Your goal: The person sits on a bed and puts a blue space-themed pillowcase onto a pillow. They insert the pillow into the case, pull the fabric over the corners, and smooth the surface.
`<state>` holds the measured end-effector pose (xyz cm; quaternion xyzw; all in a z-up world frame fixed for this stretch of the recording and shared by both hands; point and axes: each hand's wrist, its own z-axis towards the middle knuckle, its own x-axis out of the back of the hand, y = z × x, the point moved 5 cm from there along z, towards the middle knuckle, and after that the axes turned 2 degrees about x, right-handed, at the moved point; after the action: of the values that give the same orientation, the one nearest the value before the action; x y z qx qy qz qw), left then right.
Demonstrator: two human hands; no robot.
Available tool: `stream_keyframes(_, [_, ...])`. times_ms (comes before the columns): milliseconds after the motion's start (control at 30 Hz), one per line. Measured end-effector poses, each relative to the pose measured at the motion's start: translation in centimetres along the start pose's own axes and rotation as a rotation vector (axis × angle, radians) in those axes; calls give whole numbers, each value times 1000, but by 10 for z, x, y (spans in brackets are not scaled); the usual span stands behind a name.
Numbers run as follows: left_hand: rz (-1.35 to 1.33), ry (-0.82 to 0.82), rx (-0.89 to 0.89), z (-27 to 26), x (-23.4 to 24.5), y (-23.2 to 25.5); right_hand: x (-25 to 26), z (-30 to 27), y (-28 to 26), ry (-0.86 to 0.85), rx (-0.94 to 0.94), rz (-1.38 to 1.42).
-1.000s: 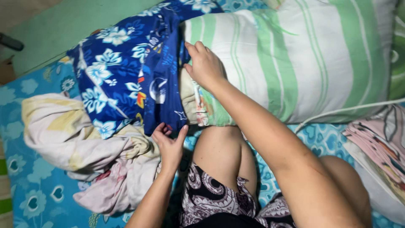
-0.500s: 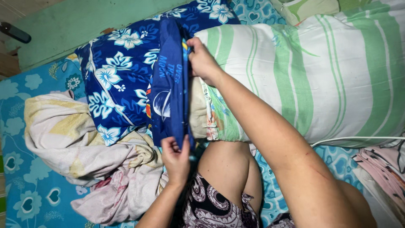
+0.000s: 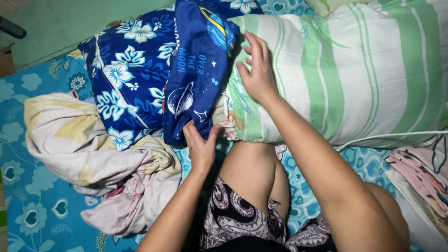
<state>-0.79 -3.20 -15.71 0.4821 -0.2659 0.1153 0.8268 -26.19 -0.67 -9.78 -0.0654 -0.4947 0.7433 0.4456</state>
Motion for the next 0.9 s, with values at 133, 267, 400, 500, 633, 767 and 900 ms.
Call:
stream_keyframes(133, [-18, -39, 110, -4, -9, -40, 1, -83, -39, -296, 260, -264])
stream_keyframes(267, [-357, -147, 401, -17, -1, -55, -23, -122, -56, -451, 472, -638])
stream_keyframes(400, [-429, -125, 237, -2, 21, -46, -24, -103, -61, -269, 593, -675])
stream_keyframes(500, [-110, -225, 252, 1, 30, -30, -20, -93, -63, -210, 529, -605])
stream_keyframes(633, [165, -439, 173, -7, 13, 21, -19, -83, -61, -147, 455, -495])
stream_keyframes(767, [28, -439, 132, 1, -9, 50, -27, -91, -42, -179, 401, -583])
stream_keyframes(900, [-70, -259, 4, 53, -24, 44, -21, -99, -28, -324, 405, -389])
